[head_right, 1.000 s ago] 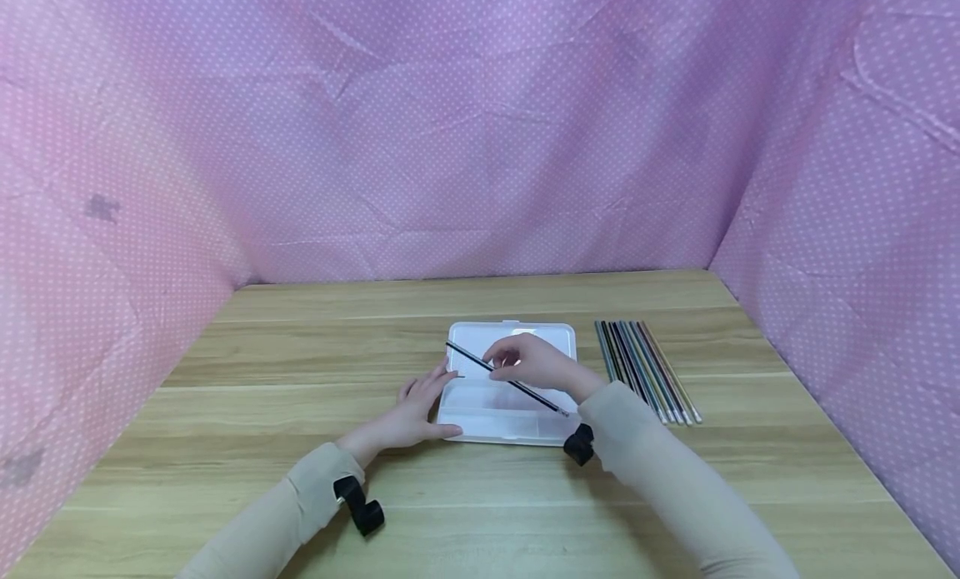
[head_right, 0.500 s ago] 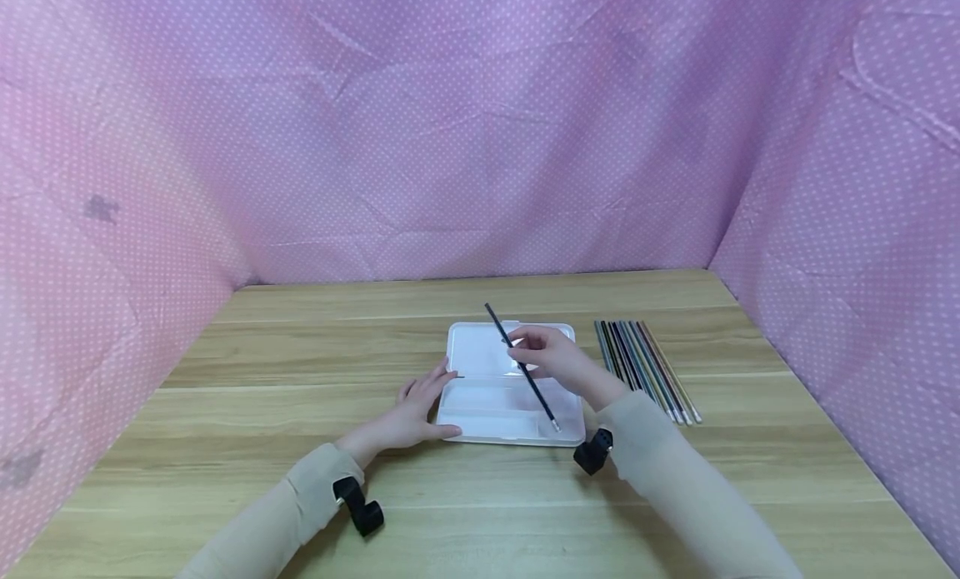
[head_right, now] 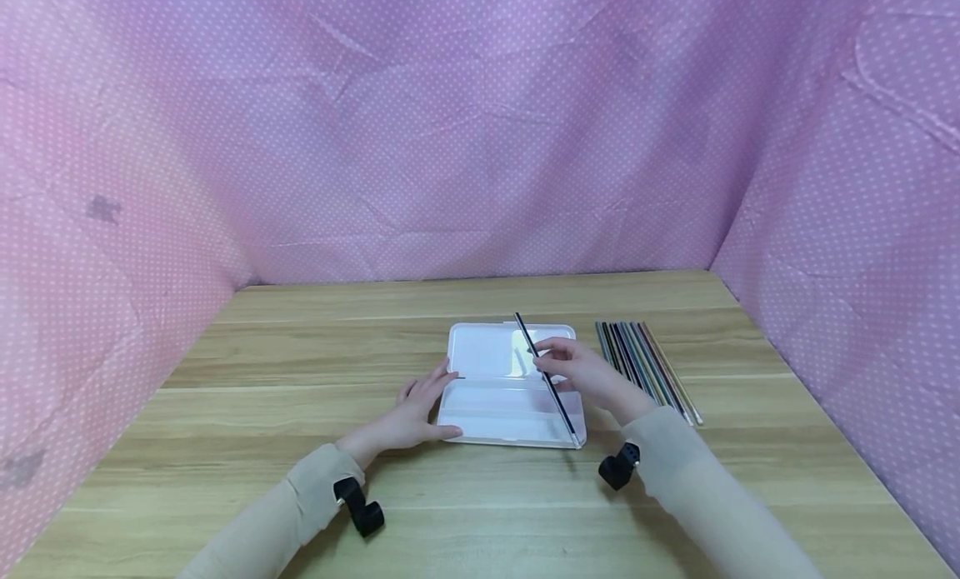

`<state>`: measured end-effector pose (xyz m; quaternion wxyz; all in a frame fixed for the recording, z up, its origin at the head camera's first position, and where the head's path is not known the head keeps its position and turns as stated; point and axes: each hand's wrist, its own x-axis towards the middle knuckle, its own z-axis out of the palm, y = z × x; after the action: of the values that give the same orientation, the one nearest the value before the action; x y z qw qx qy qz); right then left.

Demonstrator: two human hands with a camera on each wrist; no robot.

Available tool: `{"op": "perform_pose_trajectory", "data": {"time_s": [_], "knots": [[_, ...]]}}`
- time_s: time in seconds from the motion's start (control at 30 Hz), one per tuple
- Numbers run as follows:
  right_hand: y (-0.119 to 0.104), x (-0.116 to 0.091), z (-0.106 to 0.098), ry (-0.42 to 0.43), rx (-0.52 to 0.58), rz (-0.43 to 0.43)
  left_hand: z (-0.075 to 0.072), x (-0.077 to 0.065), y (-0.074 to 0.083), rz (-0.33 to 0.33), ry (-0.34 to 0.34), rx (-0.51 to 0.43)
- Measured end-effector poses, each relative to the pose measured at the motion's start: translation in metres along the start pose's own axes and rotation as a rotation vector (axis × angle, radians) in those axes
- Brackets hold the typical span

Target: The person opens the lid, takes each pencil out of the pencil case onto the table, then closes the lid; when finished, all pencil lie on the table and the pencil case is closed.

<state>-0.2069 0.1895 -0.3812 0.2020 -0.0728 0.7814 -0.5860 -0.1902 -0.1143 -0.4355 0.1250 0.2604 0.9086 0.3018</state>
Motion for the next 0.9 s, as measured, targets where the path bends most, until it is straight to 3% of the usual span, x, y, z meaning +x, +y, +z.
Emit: {"op": "perform_pose_trajectory", "data": {"time_s": [0.43,0.77,0.9], "knots": [[0.023,-0.023,-0.045,0.072,-0.108,-0.022,0.0,0.0,0.0,-0.003,-0.001,0.006],[0.032,-0.042,-0.095,0.136,-0.075,0.004,0.0,0.0,-0.001,-0.008,-0.005,0.005],[0.038,-0.047,-0.115,0.117,-0.038,-0.021,0.0,0.0,0.0,-0.012,-0.006,0.003]]}}
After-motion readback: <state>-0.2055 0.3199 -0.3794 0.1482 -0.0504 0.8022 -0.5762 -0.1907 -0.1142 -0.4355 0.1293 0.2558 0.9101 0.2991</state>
